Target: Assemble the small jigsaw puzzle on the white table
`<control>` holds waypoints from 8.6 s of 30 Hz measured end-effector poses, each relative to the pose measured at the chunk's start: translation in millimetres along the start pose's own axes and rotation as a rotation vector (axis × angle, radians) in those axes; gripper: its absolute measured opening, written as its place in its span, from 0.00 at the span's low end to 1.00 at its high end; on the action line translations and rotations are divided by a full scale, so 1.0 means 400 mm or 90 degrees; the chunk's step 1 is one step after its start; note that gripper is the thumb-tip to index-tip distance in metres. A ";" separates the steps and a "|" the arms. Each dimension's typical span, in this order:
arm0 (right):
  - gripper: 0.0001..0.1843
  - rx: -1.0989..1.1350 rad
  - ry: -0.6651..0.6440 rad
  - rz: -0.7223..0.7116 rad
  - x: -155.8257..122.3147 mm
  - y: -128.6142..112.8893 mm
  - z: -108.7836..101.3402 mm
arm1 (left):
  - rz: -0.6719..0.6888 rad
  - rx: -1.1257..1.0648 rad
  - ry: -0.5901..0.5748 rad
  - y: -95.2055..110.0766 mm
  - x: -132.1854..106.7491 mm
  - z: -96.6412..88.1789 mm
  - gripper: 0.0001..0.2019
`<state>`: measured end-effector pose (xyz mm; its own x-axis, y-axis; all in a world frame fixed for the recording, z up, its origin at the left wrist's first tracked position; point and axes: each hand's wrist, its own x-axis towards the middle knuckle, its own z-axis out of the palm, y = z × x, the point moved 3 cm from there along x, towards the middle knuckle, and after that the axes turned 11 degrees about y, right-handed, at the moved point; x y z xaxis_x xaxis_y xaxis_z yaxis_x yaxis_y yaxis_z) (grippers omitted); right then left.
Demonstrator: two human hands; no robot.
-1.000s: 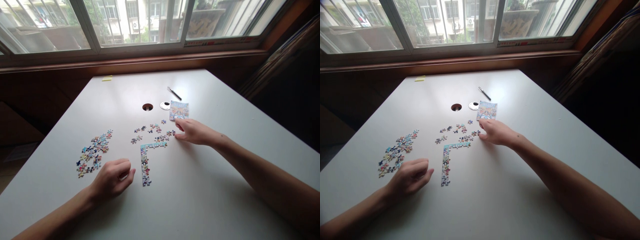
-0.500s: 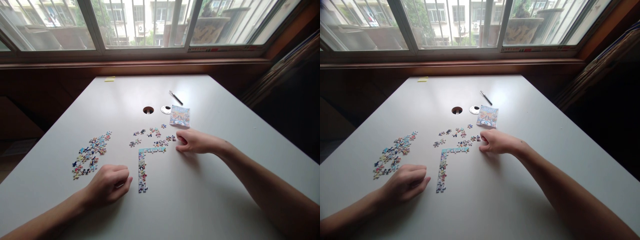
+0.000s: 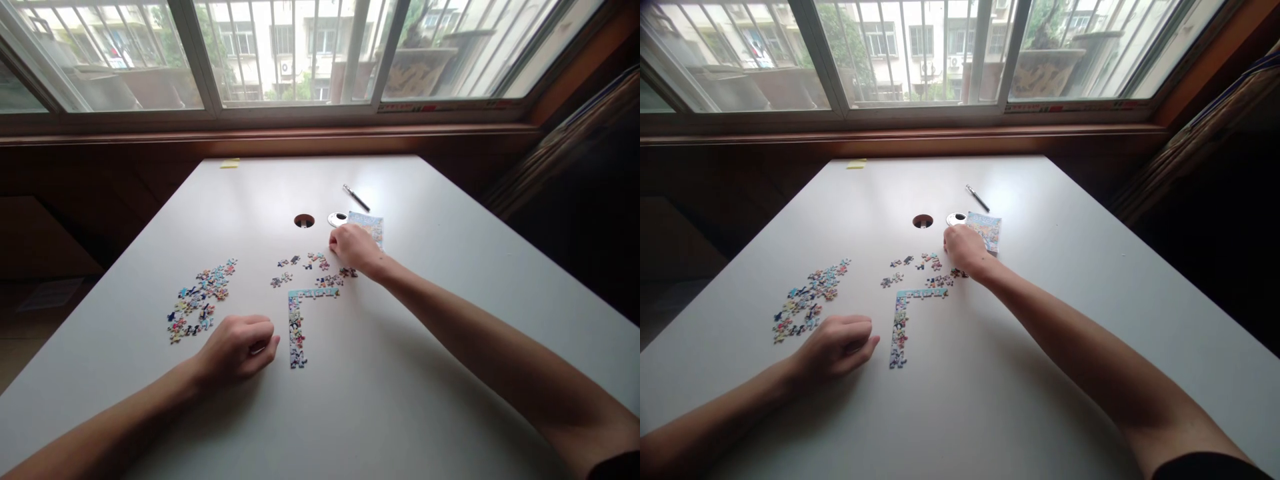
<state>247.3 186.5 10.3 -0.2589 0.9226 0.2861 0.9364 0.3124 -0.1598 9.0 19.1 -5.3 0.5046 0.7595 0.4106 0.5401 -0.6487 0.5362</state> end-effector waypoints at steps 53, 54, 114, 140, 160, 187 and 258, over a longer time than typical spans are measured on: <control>0.09 0.939 -0.337 -0.004 -0.338 -0.213 -0.060 | 0.227 -0.105 0.133 0.073 -0.004 0.000 0.10; 0.09 0.948 -0.336 0.008 -0.342 -0.212 -0.057 | 0.222 -0.111 0.120 0.074 -0.005 0.002 0.11; 0.10 0.326 0.032 -0.478 -0.363 -0.181 -0.060 | 0.256 0.085 -0.042 0.081 -0.014 0.014 0.05; 0.18 0.281 0.104 -0.352 -0.301 0.014 -0.055 | 0.006 0.214 -0.114 0.021 0.013 0.019 0.42; 0.11 0.265 0.071 -0.211 -0.305 0.036 -0.044 | -0.036 0.095 -0.064 0.023 0.021 0.005 0.04; 0.12 0.266 0.051 -0.213 -0.303 0.034 -0.048 | -0.033 0.119 -0.084 0.030 0.024 0.005 0.04; 0.14 0.180 0.173 -0.027 -0.282 0.079 -0.028 | -0.011 0.122 -0.088 0.029 0.023 0.007 0.04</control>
<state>308.8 89.8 -16.4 -0.1882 0.8260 0.5313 0.8142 0.4338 -0.3860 21.8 18.6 2.6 0.5750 0.7649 0.2903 0.6603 -0.6433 0.3874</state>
